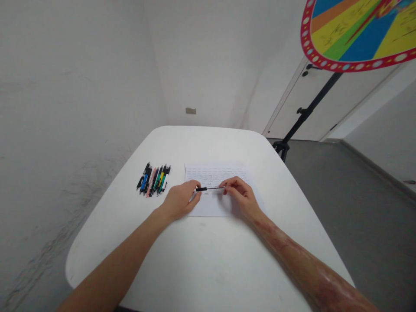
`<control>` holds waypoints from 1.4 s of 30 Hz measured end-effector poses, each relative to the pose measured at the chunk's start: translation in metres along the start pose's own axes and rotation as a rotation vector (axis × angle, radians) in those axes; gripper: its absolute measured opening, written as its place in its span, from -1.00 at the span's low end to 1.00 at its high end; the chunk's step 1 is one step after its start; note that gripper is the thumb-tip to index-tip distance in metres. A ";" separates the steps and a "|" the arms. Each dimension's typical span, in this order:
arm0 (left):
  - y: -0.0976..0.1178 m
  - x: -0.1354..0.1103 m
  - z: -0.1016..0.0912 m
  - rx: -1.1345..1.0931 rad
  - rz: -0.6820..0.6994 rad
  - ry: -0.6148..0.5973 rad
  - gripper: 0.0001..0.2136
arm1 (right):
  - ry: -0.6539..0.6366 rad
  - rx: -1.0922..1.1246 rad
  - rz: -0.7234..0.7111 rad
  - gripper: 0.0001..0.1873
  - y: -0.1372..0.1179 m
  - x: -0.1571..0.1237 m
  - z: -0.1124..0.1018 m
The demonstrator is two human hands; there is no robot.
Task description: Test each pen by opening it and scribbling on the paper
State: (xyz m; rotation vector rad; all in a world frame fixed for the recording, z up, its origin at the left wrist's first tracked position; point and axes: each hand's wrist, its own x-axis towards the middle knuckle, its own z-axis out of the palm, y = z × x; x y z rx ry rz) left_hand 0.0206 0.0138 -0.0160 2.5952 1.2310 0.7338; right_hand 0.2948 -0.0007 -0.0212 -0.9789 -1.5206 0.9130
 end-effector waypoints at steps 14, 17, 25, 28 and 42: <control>-0.014 -0.001 0.002 0.089 -0.037 -0.090 -0.84 | 0.101 -0.453 -0.170 -0.94 0.002 -0.006 0.000; -0.012 -0.001 -0.001 0.076 -0.024 -0.091 -0.81 | 0.025 -0.608 -0.311 -0.73 -0.002 -0.005 0.002; -0.011 -0.001 -0.002 0.071 0.025 -0.068 -0.74 | -0.124 -0.745 -0.259 -0.78 0.018 -0.002 -0.004; -0.014 -0.002 -0.003 0.118 -0.014 -0.044 -0.77 | -0.077 -0.761 -0.220 -0.75 0.020 -0.002 -0.008; 0.005 0.015 -0.007 0.087 -0.535 -0.053 -0.84 | 0.034 -0.256 0.087 -0.73 0.000 -0.003 0.001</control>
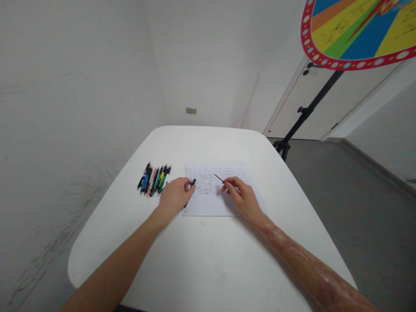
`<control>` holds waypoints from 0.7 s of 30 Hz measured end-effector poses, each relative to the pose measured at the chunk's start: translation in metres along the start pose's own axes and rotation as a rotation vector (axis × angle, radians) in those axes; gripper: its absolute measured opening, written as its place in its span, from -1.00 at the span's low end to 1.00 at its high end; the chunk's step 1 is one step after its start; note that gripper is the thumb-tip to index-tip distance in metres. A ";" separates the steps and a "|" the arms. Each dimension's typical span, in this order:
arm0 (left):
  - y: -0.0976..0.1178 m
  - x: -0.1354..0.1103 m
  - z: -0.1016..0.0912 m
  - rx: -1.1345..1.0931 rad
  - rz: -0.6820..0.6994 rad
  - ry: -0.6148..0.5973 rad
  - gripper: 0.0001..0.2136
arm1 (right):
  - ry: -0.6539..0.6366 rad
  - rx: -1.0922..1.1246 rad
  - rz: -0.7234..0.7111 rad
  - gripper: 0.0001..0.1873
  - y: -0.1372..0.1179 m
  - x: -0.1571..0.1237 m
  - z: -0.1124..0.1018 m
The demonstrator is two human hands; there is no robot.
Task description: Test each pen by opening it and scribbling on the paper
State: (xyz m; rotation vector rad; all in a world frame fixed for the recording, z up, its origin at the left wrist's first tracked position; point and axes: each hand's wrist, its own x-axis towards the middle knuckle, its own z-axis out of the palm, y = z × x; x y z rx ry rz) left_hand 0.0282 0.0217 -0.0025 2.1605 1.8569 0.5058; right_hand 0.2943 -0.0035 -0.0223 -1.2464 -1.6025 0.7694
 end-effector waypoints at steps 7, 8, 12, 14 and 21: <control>0.011 -0.010 -0.001 -0.090 0.082 0.116 -0.81 | 0.048 0.461 0.150 -0.60 0.004 0.009 0.012; 0.014 -0.012 0.000 -0.136 0.136 0.134 -0.80 | 0.065 0.551 0.194 -0.57 0.005 0.011 0.016; 0.029 -0.018 0.007 -0.331 0.231 0.106 -0.80 | 0.121 0.823 0.307 -0.54 0.005 0.015 0.034; 0.035 -0.020 0.014 -0.409 0.203 0.074 -0.83 | 0.148 0.880 0.328 -0.55 0.004 0.014 0.045; 0.040 -0.021 0.027 -0.551 0.088 0.046 -0.80 | 0.153 0.926 0.325 -0.47 -0.004 0.003 0.068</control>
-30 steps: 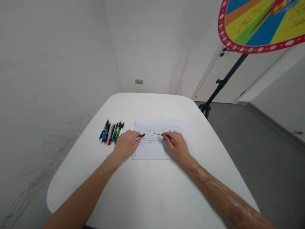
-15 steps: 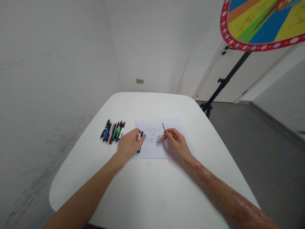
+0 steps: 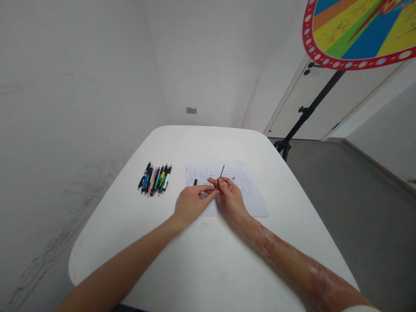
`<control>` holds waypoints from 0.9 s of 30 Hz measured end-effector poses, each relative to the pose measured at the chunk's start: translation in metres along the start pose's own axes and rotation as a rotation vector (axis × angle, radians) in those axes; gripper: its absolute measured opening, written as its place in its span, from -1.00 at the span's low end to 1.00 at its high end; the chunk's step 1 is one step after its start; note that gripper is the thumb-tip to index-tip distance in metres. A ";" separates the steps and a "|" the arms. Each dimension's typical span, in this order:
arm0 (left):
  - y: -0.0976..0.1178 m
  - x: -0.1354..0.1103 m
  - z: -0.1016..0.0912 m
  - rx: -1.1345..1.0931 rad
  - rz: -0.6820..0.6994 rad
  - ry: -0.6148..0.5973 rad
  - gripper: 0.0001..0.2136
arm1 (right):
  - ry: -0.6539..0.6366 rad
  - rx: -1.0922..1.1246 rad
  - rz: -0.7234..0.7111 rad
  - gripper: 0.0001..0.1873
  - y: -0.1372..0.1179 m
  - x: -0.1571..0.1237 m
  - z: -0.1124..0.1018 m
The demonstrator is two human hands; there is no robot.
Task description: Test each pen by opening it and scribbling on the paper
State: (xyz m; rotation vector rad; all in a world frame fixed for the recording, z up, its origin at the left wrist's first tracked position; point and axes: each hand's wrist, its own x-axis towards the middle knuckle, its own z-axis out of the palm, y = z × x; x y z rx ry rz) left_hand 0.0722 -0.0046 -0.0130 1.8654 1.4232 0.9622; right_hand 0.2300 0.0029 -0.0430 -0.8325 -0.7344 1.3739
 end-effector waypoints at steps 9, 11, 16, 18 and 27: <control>0.004 0.006 0.004 -0.217 -0.142 -0.044 -0.71 | -0.014 -0.125 -0.047 -0.47 -0.001 -0.002 0.003; 0.005 0.006 0.004 -0.225 -0.133 -0.035 -0.75 | -0.003 -0.116 -0.042 -0.46 -0.002 -0.003 0.003; 0.004 0.004 0.005 -0.226 -0.118 -0.022 -0.76 | -0.046 -0.098 -0.025 -0.50 -0.002 -0.006 0.006; 0.003 0.004 0.004 -0.196 -0.118 -0.025 -0.74 | -0.049 -0.104 -0.021 -0.53 -0.004 -0.005 0.006; 0.004 0.012 -0.037 0.331 -0.039 -0.029 -0.90 | 0.062 -0.738 -0.278 -0.73 -0.066 0.021 -0.030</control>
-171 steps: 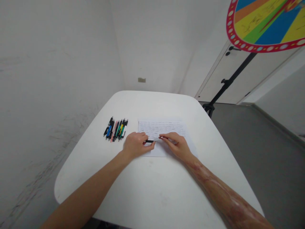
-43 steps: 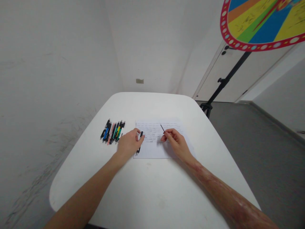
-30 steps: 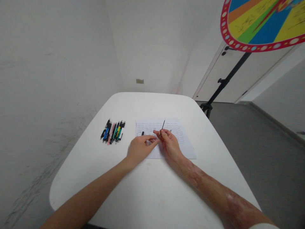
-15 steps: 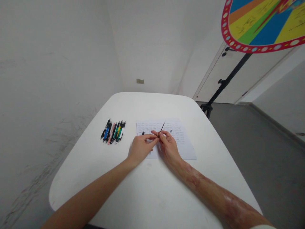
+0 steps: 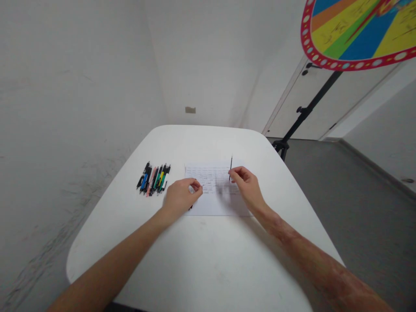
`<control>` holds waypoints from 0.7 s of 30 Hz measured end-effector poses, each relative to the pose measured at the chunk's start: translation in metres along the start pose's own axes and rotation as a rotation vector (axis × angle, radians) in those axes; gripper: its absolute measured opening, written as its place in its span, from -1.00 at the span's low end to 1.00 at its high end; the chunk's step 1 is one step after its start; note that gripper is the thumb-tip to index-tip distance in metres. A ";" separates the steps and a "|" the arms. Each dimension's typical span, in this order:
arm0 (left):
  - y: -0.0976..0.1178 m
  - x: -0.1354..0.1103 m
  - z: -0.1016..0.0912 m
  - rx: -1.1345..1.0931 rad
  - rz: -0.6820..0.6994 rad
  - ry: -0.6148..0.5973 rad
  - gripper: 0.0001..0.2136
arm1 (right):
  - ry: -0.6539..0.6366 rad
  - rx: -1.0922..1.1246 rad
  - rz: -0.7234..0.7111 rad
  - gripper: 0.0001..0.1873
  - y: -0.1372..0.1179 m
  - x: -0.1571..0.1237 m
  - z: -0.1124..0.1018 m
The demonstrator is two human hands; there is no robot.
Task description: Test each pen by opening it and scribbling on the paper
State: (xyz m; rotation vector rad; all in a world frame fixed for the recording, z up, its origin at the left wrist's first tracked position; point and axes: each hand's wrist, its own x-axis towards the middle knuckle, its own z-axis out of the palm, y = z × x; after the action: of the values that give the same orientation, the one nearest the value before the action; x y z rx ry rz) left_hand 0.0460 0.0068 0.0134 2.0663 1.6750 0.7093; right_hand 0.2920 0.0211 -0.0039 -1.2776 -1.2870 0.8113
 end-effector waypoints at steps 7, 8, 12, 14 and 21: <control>0.014 0.007 0.012 0.297 0.012 -0.073 -0.85 | -0.292 -0.707 -0.279 -0.77 -0.003 -0.012 0.006; 0.017 0.008 0.015 0.327 0.021 -0.082 -0.83 | -0.303 -0.780 -0.311 -0.75 -0.003 -0.013 0.009; 0.023 0.010 0.025 0.403 0.051 -0.129 -0.81 | -0.354 -0.956 -0.340 -0.70 0.000 -0.013 0.016; 0.024 0.010 0.027 0.415 0.063 -0.140 -0.80 | -0.360 -0.984 -0.338 -0.69 0.001 -0.011 0.016; 0.022 0.009 0.029 0.431 0.077 -0.157 -0.78 | -0.348 -0.969 -0.362 -0.69 0.002 -0.014 0.018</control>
State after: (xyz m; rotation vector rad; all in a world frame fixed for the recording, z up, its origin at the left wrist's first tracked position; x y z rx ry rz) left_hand 0.0823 0.0111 0.0045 2.4119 1.7834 0.2068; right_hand 0.2730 0.0117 -0.0123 -1.5816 -2.2648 0.1056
